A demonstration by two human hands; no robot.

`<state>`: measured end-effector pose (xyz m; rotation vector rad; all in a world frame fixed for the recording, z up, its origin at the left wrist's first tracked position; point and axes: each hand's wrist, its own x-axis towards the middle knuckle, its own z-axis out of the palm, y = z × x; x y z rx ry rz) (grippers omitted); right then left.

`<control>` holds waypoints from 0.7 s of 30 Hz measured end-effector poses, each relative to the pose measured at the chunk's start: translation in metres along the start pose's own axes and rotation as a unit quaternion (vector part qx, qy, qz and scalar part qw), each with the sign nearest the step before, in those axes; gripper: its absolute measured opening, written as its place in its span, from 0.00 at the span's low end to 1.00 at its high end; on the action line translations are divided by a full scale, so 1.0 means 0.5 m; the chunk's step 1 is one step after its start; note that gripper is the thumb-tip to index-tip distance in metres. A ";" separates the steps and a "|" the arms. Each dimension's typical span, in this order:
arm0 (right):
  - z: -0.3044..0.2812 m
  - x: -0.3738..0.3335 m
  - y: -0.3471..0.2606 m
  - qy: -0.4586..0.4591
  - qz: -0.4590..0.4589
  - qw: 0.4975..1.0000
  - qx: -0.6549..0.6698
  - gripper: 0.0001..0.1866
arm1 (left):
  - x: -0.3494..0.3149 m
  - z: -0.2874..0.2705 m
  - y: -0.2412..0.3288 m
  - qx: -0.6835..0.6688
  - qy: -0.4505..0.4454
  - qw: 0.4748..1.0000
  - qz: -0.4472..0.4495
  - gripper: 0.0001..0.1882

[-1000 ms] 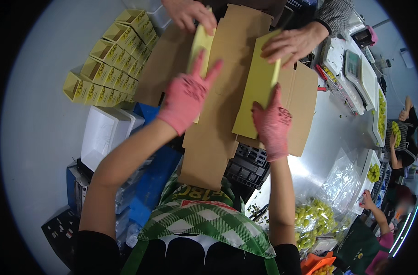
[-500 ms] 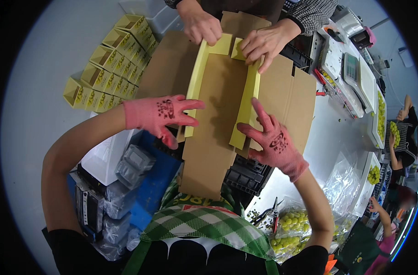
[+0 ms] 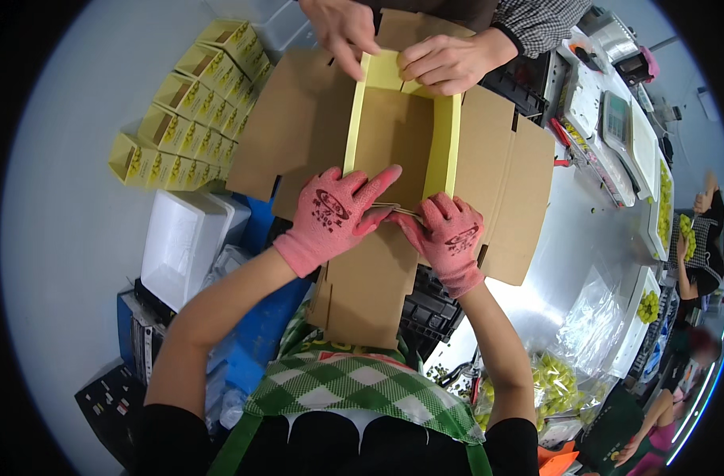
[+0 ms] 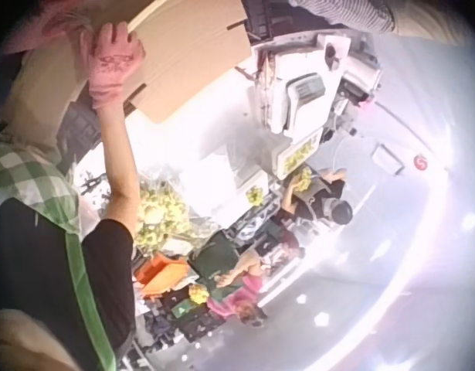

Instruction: The person assembles flat cardboard pieces into small yellow boxes by folding and interlocking the sides. They repeatedly pick up a flat piece, fold it into a box shape, and place it on a stack of completed boxes.

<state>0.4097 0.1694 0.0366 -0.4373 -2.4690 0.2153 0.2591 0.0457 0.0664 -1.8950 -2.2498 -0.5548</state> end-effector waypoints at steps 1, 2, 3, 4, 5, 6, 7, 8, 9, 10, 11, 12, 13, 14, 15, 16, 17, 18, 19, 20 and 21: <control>-0.002 0.000 -0.005 -0.007 -0.007 1.000 -0.012 0.20 | -0.005 -0.008 -0.005 -0.006 -0.041 0.999 0.008 0.32; -0.003 -0.003 -0.010 -0.014 -0.013 1.000 -0.023 0.20 | -0.013 -0.009 -0.007 -0.017 -0.052 0.998 0.015 0.32; -0.005 -0.002 -0.009 -0.017 -0.015 1.000 -0.020 0.20 | -0.013 -0.011 -0.010 -0.027 -0.058 0.998 0.025 0.32; -0.008 -0.004 -0.007 -0.019 -0.016 1.000 -0.018 0.20 | -0.014 -0.014 -0.013 -0.038 -0.065 0.997 0.035 0.32; -0.011 -0.005 -0.006 -0.022 -0.017 0.999 -0.015 0.21 | -0.013 -0.018 -0.017 -0.051 -0.069 0.996 0.035 0.32; -0.010 -0.006 -0.006 -0.029 -0.014 0.999 -0.028 0.21 | -0.011 -0.021 -0.019 -0.065 -0.077 0.994 0.034 0.33; -0.008 -0.005 -0.006 -0.037 -0.010 0.998 -0.041 0.21 | -0.008 -0.023 -0.021 -0.079 -0.084 0.993 0.033 0.33; -0.008 -0.005 -0.008 -0.044 -0.006 0.998 -0.055 0.21 | -0.003 -0.027 -0.025 -0.095 -0.096 0.990 0.034 0.35; -0.007 -0.004 -0.011 -0.043 0.004 0.998 -0.053 0.21 | 0.005 -0.032 -0.032 -0.110 -0.109 0.987 0.035 0.36; -0.008 -0.004 -0.014 -0.043 0.015 0.998 -0.051 0.21 | 0.013 -0.042 -0.034 -0.125 -0.122 0.984 0.037 0.37; -0.009 -0.003 -0.015 -0.042 0.027 0.998 -0.050 0.20 | 0.020 -0.059 -0.033 -0.118 -0.153 0.979 0.071 0.42; -0.010 -0.003 -0.019 -0.043 0.027 0.998 -0.046 0.20 | 0.016 -0.062 -0.037 -0.120 -0.142 0.979 0.086 0.41; -0.013 -0.001 -0.022 -0.043 0.028 0.998 -0.042 0.19 | 0.014 -0.061 -0.042 -0.123 -0.131 0.978 0.103 0.40; -0.017 0.002 -0.024 -0.044 0.029 0.998 -0.039 0.19 | 0.012 -0.059 -0.042 -0.125 -0.120 0.978 0.120 0.39; -0.024 0.006 -0.025 -0.072 0.030 0.997 -0.028 0.16 | 0.012 -0.045 -0.032 -0.079 -0.103 0.989 0.075 0.35; -0.033 0.011 -0.026 -0.099 0.032 0.994 -0.017 0.14 | 0.011 -0.023 -0.015 -0.031 -0.085 0.995 0.031 0.32; -0.039 0.013 -0.027 -0.126 0.034 0.991 -0.006 0.11 | 0.008 -0.007 -0.005 0.016 -0.066 0.998 -0.012 0.29; -0.045 0.008 -0.021 -0.089 0.049 0.990 0.100 0.08 | 0.002 0.006 -0.005 0.032 -0.056 0.998 -0.018 0.29; -0.053 -0.001 -0.014 -0.050 0.062 0.975 0.205 0.08 | -0.004 0.015 -0.008 0.048 -0.046 0.997 -0.025 0.29; -0.061 -0.011 -0.010 -0.010 0.073 0.949 0.308 0.11 | -0.007 0.021 -0.009 0.065 -0.036 0.997 -0.033 0.30; -0.095 -0.025 -0.032 -0.075 0.236 0.859 0.447 0.24 | -0.011 0.027 -0.006 0.064 -0.010 0.997 -0.042 0.29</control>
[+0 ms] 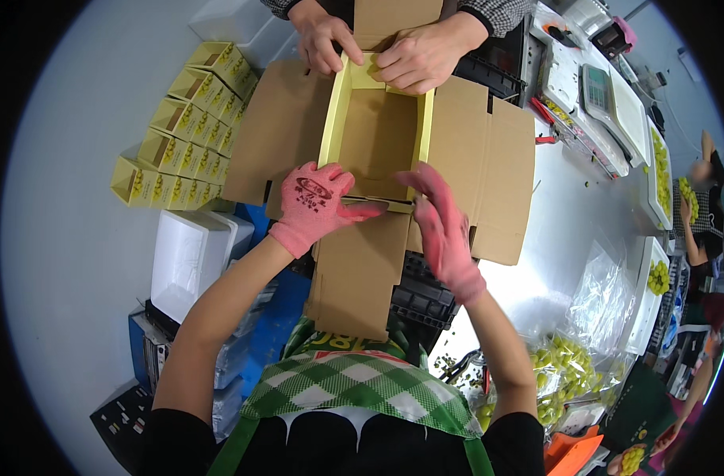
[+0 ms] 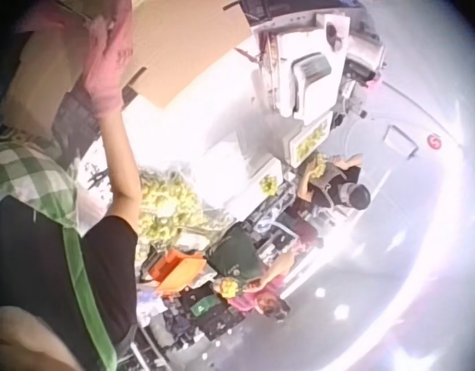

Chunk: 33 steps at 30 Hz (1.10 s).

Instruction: The person assembles flat cardboard pieces into small yellow boxes by folding and interlocking the sides. They repeatedly pick up a flat piece, fold it into a box shape, and place it on a stack of completed boxes.

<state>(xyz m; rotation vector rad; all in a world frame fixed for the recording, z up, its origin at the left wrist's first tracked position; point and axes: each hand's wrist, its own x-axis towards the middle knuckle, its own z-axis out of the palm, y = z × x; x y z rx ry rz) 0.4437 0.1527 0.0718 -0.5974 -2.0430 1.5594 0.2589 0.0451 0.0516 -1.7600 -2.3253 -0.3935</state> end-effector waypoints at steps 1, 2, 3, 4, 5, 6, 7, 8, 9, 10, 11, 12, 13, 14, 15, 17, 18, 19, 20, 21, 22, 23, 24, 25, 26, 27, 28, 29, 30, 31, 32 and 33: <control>0.009 -0.039 0.018 0.034 -0.046 0.997 -0.055 0.25 | 0.005 0.001 0.000 -0.011 -0.009 1.000 0.010 0.29; 0.028 -0.082 0.062 0.064 -0.092 0.988 -0.107 0.27 | 0.008 0.001 -0.004 -0.019 -0.019 0.999 0.017 0.29; 0.044 -0.116 0.095 0.094 -0.139 0.973 -0.157 0.29 | 0.009 0.000 -0.008 -0.026 -0.029 0.999 0.023 0.29; 0.044 -0.143 0.108 -0.013 -0.164 0.944 -0.285 0.29 | 0.010 -0.004 -0.010 -0.014 -0.018 0.999 0.027 0.28; 0.035 -0.171 0.121 -0.120 -0.184 0.887 -0.406 0.29 | 0.009 -0.007 -0.009 -0.001 -0.008 0.999 0.031 0.28; 0.027 -0.178 0.119 -0.221 -0.197 0.803 -0.517 0.30 | 0.010 -0.007 -0.006 0.008 0.004 0.999 0.037 0.28; 0.025 -0.176 0.118 -0.217 -0.205 0.822 -0.484 0.30 | 0.011 -0.003 -0.007 0.001 -0.001 0.999 0.034 0.28; 0.022 -0.170 0.115 -0.213 -0.213 0.841 -0.450 0.30 | 0.010 0.003 -0.011 -0.006 -0.005 0.999 0.032 0.28; 0.019 -0.159 0.106 -0.208 -0.221 0.858 -0.414 0.31 | 0.008 0.006 -0.015 -0.012 -0.010 0.999 0.029 0.28; 0.005 -0.135 0.092 -0.200 -0.262 0.847 -0.417 0.28 | 0.007 0.006 -0.018 -0.023 -0.012 0.999 0.026 0.28; 0.002 -0.128 0.093 -0.166 -0.276 0.855 -0.407 0.27 | 0.006 0.005 -0.021 -0.034 -0.013 0.999 0.023 0.28; -0.004 -0.118 0.093 -0.130 -0.292 0.860 -0.397 0.26 | 0.012 0.003 -0.021 -0.045 -0.012 0.999 0.020 0.28; -0.008 -0.103 0.089 -0.095 -0.307 0.864 -0.387 0.25 | 0.016 -0.004 -0.017 -0.050 -0.026 0.998 0.012 0.24; -0.005 -0.078 0.084 0.002 -0.329 0.869 -0.369 0.23 | 0.018 -0.015 -0.012 -0.054 -0.041 0.998 0.004 0.21; 0.002 -0.049 0.079 0.050 -0.326 0.872 -0.361 0.23 | 0.020 -0.021 -0.008 -0.059 -0.057 0.997 -0.005 0.19; 0.010 0.005 0.072 0.147 -0.319 0.870 -0.345 0.22 | 0.018 0.001 -0.048 -0.329 -0.107 0.938 -0.038 0.25; 0.009 0.017 0.091 0.132 -0.298 0.900 -0.289 0.19 | 0.020 0.008 -0.072 -0.454 -0.133 0.880 -0.051 0.30; 0.019 0.023 0.108 0.170 -0.295 0.895 -0.287 0.19 | 0.020 0.006 -0.092 -0.562 -0.174 0.804 -0.091 0.33; 0.034 0.029 0.121 0.208 -0.291 0.889 -0.286 0.19 | 0.020 0.003 -0.111 -0.657 -0.212 0.711 -0.130 0.37; 0.048 0.034 0.119 0.243 -0.286 0.883 -0.284 0.19 | 0.016 0.003 -0.121 -0.741 -0.245 0.602 -0.168 0.41; 0.052 0.032 0.099 0.249 -0.245 0.893 -0.285 0.20 | 0.015 -0.006 -0.118 -0.734 -0.239 0.629 -0.095 0.51; 0.066 0.032 0.101 0.283 -0.195 0.911 -0.226 0.22 | -0.014 0.022 -0.114 -0.780 -0.154 0.592 -0.133 0.42; 0.072 0.027 0.108 0.299 -0.162 0.924 -0.173 0.24 | -0.019 0.026 -0.097 -0.756 -0.095 0.641 -0.093 0.39; 0.077 0.025 0.111 0.310 -0.130 0.934 -0.118 0.27 | -0.020 0.030 -0.068 -0.725 -0.042 0.680 -0.102 0.37; 0.075 0.030 0.108 0.307 -0.152 0.926 -0.162 0.27 | -0.022 0.034 -0.040 -0.687 0.011 0.717 -0.117 0.37; 0.070 0.037 0.097 0.303 -0.173 0.914 -0.206 0.28 | -0.015 0.044 -0.019 -0.602 0.074 0.788 -0.104 0.36; 0.067 0.044 0.087 0.296 -0.194 0.902 -0.247 0.29 | -0.007 0.053 -0.001 -0.500 0.138 0.849 -0.105 0.37; 0.062 0.041 0.082 0.261 -0.189 0.896 -0.305 0.29 | -0.007 0.055 0.008 -0.452 0.172 0.866 -0.125 0.35; 0.051 0.035 0.078 0.230 -0.182 0.884 -0.364 0.29 | -0.002 0.056 0.016 -0.403 0.204 0.881 -0.141 0.33; 0.043 0.034 0.067 0.192 -0.177 0.870 -0.418 0.29 | -0.001 0.045 0.021 -0.317 0.220 0.915 -0.117 0.29; 0.024 0.038 0.046 0.139 -0.194 0.877 -0.418 0.32 | 0.004 0.036 0.026 -0.227 0.242 0.939 -0.095 0.25; 0.010 0.043 0.037 0.078 -0.201 0.871 -0.441 0.35 | 0.000 0.031 0.021 -0.342 0.173 0.913 -0.138 0.24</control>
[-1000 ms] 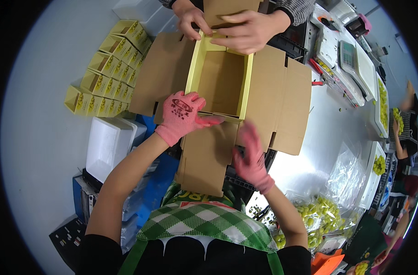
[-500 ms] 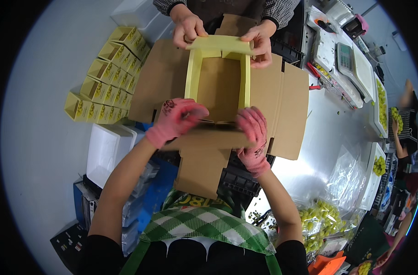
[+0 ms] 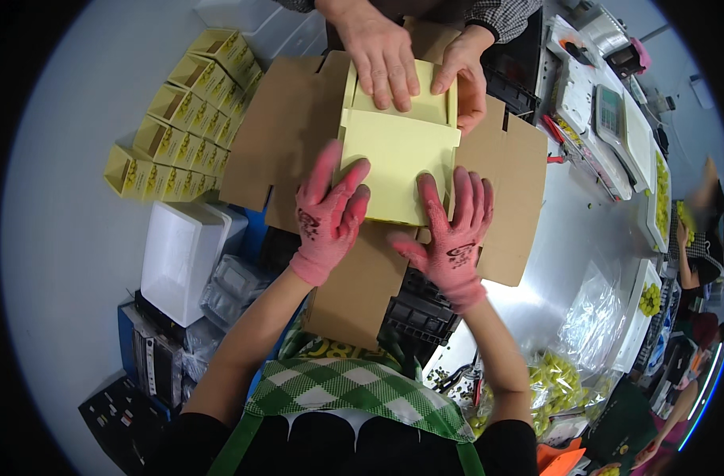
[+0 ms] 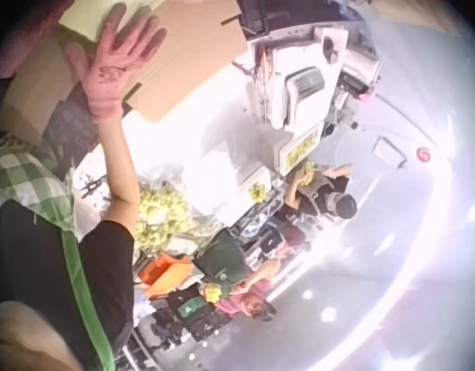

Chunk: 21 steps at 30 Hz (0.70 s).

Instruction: The person assembles flat cardboard pieces into small yellow boxes by folding and interlocking the sides. They repeatedly pick up a flat piece, fold it into a box shape, and place it on a stack of completed boxes.

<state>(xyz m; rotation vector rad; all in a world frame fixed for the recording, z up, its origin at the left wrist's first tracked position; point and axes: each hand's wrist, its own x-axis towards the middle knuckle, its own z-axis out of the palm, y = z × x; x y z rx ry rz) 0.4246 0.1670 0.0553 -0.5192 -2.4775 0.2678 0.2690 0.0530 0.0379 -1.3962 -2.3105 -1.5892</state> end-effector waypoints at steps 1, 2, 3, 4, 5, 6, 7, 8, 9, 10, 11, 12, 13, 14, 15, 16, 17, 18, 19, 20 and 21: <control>-0.008 0.008 0.015 -0.054 -0.035 0.998 -0.012 0.37 | 0.001 -0.004 -0.002 -0.089 -0.044 0.990 -0.096 0.23; -0.015 0.019 0.027 -0.108 -0.070 0.991 -0.024 0.39 | 0.007 -0.016 -0.020 0.230 -0.062 0.958 0.157 0.23; -0.027 0.037 0.033 -0.134 -0.099 0.984 -0.061 0.41 | 0.014 -0.030 -0.012 0.239 -0.080 0.953 0.167 0.24; -0.032 0.048 0.038 -0.150 -0.122 0.980 -0.053 0.41 | 0.026 -0.045 0.005 0.246 -0.098 0.948 0.179 0.25; -0.036 0.056 0.042 -0.166 -0.144 0.975 -0.045 0.41 | 0.034 -0.057 0.016 0.253 -0.116 0.942 0.190 0.26; -0.037 0.062 0.044 -0.182 -0.164 0.969 -0.038 0.41 | 0.041 -0.063 0.014 0.304 -0.178 0.909 0.221 0.26; -0.032 0.066 0.047 -0.147 -0.182 0.972 -0.024 0.35 | 0.050 -0.069 0.008 0.354 -0.237 0.869 0.251 0.26; -0.028 0.059 0.055 -0.167 -0.192 0.967 -0.010 0.32 | 0.059 -0.073 0.008 0.400 -0.295 0.822 0.279 0.26; -0.022 0.060 0.065 -0.184 -0.208 0.961 0.006 0.29 | 0.079 -0.075 0.033 0.400 -0.399 0.794 0.224 0.30; -0.018 0.065 0.071 -0.201 -0.223 0.954 0.022 0.25 | 0.079 -0.072 0.012 0.336 -0.443 0.812 0.178 0.30; -0.018 0.072 0.069 -0.200 -0.243 0.949 0.024 0.18 | 0.074 -0.065 -0.024 0.270 -0.482 0.823 0.131 0.30; -0.015 0.074 0.073 -0.199 -0.238 0.950 0.035 0.17 | 0.102 -0.052 0.010 0.288 -0.535 0.783 0.133 0.28; -0.013 0.070 0.078 -0.202 -0.231 0.951 0.050 0.16 | 0.130 -0.035 0.044 0.303 -0.588 0.738 0.137 0.27; -0.012 0.077 0.083 -0.199 -0.231 0.950 0.064 0.15 | 0.157 -0.028 0.085 0.319 -0.635 0.690 0.138 0.26; -0.019 0.077 0.076 -0.216 -0.229 0.946 0.074 0.15 | 0.164 -0.014 0.087 0.217 -0.647 0.728 0.064 0.26; -0.015 0.076 0.076 -0.202 -0.223 0.950 0.084 0.15 | 0.170 -0.002 0.087 0.112 -0.647 0.754 -0.010 0.27; -0.008 0.077 0.078 -0.189 -0.217 0.953 0.095 0.15 | 0.171 0.013 0.083 0.097 -0.671 0.733 -0.052 0.29; -0.001 0.071 0.082 -0.177 -0.207 0.956 0.106 0.15 | 0.167 0.033 0.073 0.080 -0.695 0.708 -0.095 0.30; 0.008 0.054 0.090 -0.177 -0.188 0.960 0.113 0.20 | 0.170 0.048 0.069 0.062 -0.718 0.680 -0.136 0.32; 0.012 0.044 0.087 -0.119 -0.169 0.970 0.130 0.23 | 0.177 0.054 0.068 0.048 -0.730 0.662 -0.163 0.33; 0.016 0.035 0.080 -0.058 -0.144 0.977 0.144 0.25 | 0.192 0.054 0.075 0.037 -0.745 0.640 -0.186 0.34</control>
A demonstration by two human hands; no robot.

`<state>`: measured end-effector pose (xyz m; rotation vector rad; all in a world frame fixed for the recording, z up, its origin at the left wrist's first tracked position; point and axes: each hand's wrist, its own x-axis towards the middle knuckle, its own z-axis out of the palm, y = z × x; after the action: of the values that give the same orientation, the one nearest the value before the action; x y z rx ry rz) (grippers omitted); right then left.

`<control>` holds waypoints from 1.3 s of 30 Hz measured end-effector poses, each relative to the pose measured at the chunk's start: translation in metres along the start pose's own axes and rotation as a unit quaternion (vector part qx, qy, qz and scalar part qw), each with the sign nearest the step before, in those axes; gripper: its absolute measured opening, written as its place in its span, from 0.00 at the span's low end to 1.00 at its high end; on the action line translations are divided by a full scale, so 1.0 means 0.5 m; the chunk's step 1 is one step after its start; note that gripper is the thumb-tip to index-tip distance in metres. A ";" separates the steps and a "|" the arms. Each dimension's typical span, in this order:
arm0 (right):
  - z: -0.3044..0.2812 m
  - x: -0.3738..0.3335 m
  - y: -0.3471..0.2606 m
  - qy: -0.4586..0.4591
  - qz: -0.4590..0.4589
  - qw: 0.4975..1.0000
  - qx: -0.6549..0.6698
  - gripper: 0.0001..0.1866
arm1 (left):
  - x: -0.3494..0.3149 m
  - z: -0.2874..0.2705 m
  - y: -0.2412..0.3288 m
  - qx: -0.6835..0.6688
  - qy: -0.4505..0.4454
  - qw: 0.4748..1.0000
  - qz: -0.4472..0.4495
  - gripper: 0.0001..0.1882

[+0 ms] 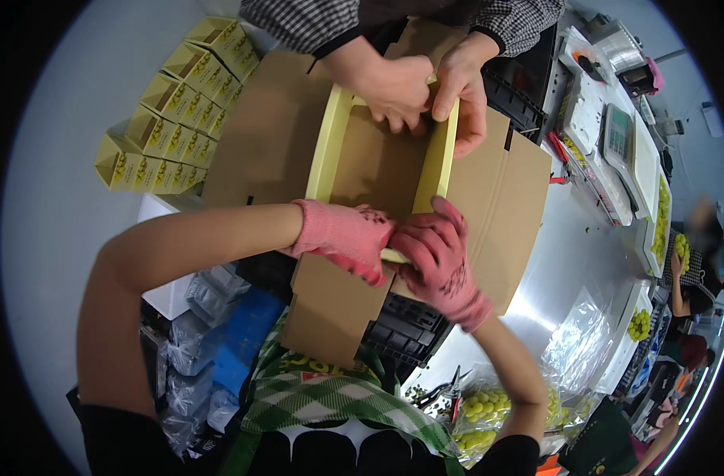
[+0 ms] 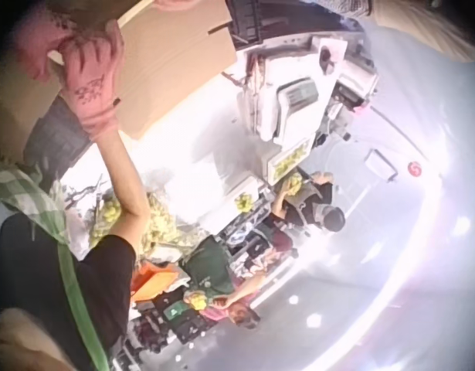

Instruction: The person assembles flat cardboard pieces into small yellow boxes by folding and interlocking the sides. They repeatedly pick up a flat piece, fold it into a box shape, and place it on a stack of completed boxes.

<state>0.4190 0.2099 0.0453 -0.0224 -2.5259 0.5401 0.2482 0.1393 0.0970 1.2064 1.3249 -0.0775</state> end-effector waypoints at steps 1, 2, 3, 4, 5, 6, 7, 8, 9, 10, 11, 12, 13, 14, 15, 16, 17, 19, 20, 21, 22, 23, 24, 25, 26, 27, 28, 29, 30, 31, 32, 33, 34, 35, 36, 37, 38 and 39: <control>0.014 -0.004 -0.004 0.063 0.011 0.998 0.013 0.28 | -0.001 -0.006 -0.004 -0.029 -0.025 0.999 -0.014 0.35; 0.025 -0.011 -0.004 0.140 0.046 0.988 0.041 0.38 | 0.038 0.010 -0.048 0.079 -0.015 0.996 0.038 0.40; 0.043 -0.030 -0.022 0.190 0.147 0.971 0.020 0.44 | 0.041 0.001 -0.053 0.084 -0.042 0.995 0.046 0.43; 0.054 -0.045 -0.025 0.133 0.231 0.960 0.086 0.50 | 0.042 -0.002 -0.057 0.084 -0.069 0.993 0.051 0.46; 0.066 -0.058 -0.020 0.072 0.312 0.935 0.151 0.56 | 0.046 -0.007 -0.060 0.083 -0.097 0.990 0.056 0.49; 0.080 -0.073 -0.012 0.014 0.377 0.897 0.229 0.54 | 0.057 -0.014 -0.052 0.109 -0.121 0.985 0.062 0.54; 0.090 -0.082 -0.007 0.034 0.306 0.946 0.098 0.51 | 0.064 -0.017 -0.047 0.116 -0.127 0.982 0.072 0.54; 0.087 -0.094 -0.006 0.021 0.315 0.944 0.093 0.47 | 0.067 -0.017 -0.043 0.124 -0.134 0.980 0.083 0.54; 0.089 -0.089 -0.003 -0.007 0.318 0.942 0.111 0.44 | 0.068 -0.014 -0.051 0.110 -0.138 0.981 0.081 0.55; 0.098 -0.091 0.002 -0.009 0.314 0.942 0.120 0.42 | 0.071 -0.016 -0.053 0.118 -0.144 0.980 0.063 0.57; 0.107 -0.095 0.007 -0.011 0.311 0.942 0.129 0.41 | 0.079 -0.005 -0.073 0.119 -0.138 0.981 0.072 0.58; 0.106 -0.094 0.011 -0.003 0.309 0.943 0.124 0.40 | 0.083 -0.010 -0.075 0.119 -0.147 0.979 0.079 0.57; 0.104 -0.091 0.011 -0.007 0.318 0.940 0.123 0.40 | 0.086 -0.015 -0.076 0.116 -0.161 0.977 0.083 0.56; 0.102 -0.088 0.008 -0.010 0.327 0.937 0.123 0.39 | 0.090 -0.021 -0.078 0.112 -0.175 0.974 0.089 0.55; 0.100 -0.087 0.007 -0.013 0.333 0.935 0.121 0.39 | 0.089 -0.028 -0.077 0.106 -0.185 0.973 0.094 0.54; 0.102 -0.091 0.005 -0.014 0.337 0.935 0.114 0.39 | 0.093 -0.035 -0.074 0.103 -0.194 0.971 0.095 0.53; 0.104 -0.091 0.006 -0.009 0.338 0.934 0.115 0.39 | 0.098 -0.041 -0.072 0.100 -0.203 0.969 0.096 0.52; 0.111 -0.088 0.008 0.003 0.345 0.931 0.120 0.39 | 0.125 -0.059 -0.067 0.097 -0.220 0.966 0.098 0.50; 0.107 -0.086 0.006 0.003 0.341 0.933 0.115 0.39 | 0.139 -0.064 -0.061 0.092 -0.229 0.964 0.102 0.50; 0.104 -0.079 0.007 -0.003 0.348 0.929 0.125 0.39 | 0.159 -0.071 -0.054 0.087 -0.241 0.961 0.104 0.49; 0.102 -0.071 0.008 -0.008 0.353 0.926 0.135 0.40 | 0.168 -0.079 -0.055 0.086 -0.249 0.959 0.104 0.48; 0.102 -0.066 0.008 -0.014 0.358 0.922 0.146 0.40 | 0.174 -0.081 -0.055 0.083 -0.253 0.958 0.105 0.47; 0.107 -0.071 0.005 -0.014 0.354 0.924 0.145 0.41 | 0.175 -0.084 -0.053 0.084 -0.256 0.957 0.105 0.46; 0.107 -0.072 0.006 -0.018 0.359 0.922 0.143 0.41 | 0.170 -0.080 -0.052 0.084 -0.254 0.958 0.105 0.45; 0.106 -0.074 0.007 -0.023 0.362 0.921 0.141 0.41 | 0.161 -0.077 -0.053 0.087 -0.248 0.959 0.105 0.44; 0.100 -0.074 0.004 -0.023 0.370 0.919 0.133 0.41 | 0.146 -0.078 -0.044 0.098 -0.240 0.960 0.110 0.44; 0.101 -0.079 0.006 -0.014 0.354 0.927 0.118 0.42 | 0.128 -0.074 -0.037 0.114 -0.225 0.961 0.113 0.43; 0.096 -0.080 0.001 -0.012 0.353 0.928 0.117 0.43 | 0.106 -0.065 -0.028 0.138 -0.204 0.962 0.113 0.42; 0.094 -0.076 0.007 -0.013 0.350 0.928 0.125 0.43 | 0.089 -0.062 -0.019 0.165 -0.174 0.965 0.108 0.41; 0.091 -0.073 0.014 -0.015 0.345 0.929 0.134 0.43 | 0.073 -0.056 -0.012 0.191 -0.136 0.967 0.100 0.40; 0.087 -0.071 0.025 -0.019 0.337 0.925 0.176 0.44 | 0.055 -0.047 -0.002 0.234 -0.074 0.965 0.090 0.32; 0.056 -0.058 0.027 -0.046 0.354 0.906 0.228 0.43 | 0.027 -0.034 -0.001 0.303 0.018 0.944 0.130 0.31; 0.016 -0.043 0.031 -0.072 0.377 0.868 0.315 0.42 | 0.004 -0.020 -0.002 0.350 0.115 0.913 0.178 0.28; -0.026 -0.032 0.035 -0.098 0.397 0.820 0.401 0.42 | -0.017 -0.007 -0.003 0.389 0.208 0.870 0.222 0.24; -0.057 -0.029 0.039 -0.028 0.373 0.832 0.409 0.42 | -0.032 0.013 -0.015 0.353 0.321 0.835 0.273 0.24; -0.076 -0.025 0.040 0.035 0.344 0.836 0.427 0.42 | -0.058 0.030 -0.029 0.274 0.372 0.834 0.303 0.25; -0.094 0.003 0.044 0.088 0.271 0.841 0.459 0.42 | -0.083 0.050 -0.049 0.215 0.454 0.804 0.319 0.26; -0.117 0.050 0.031 0.054 0.238 0.853 0.461 0.38 | -0.111 0.074 -0.068 0.151 0.535 0.764 0.327 0.27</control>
<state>0.4270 0.2490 0.0971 -0.3144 -1.8925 1.8316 0.2330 0.0672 0.1099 2.0789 1.7677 1.1011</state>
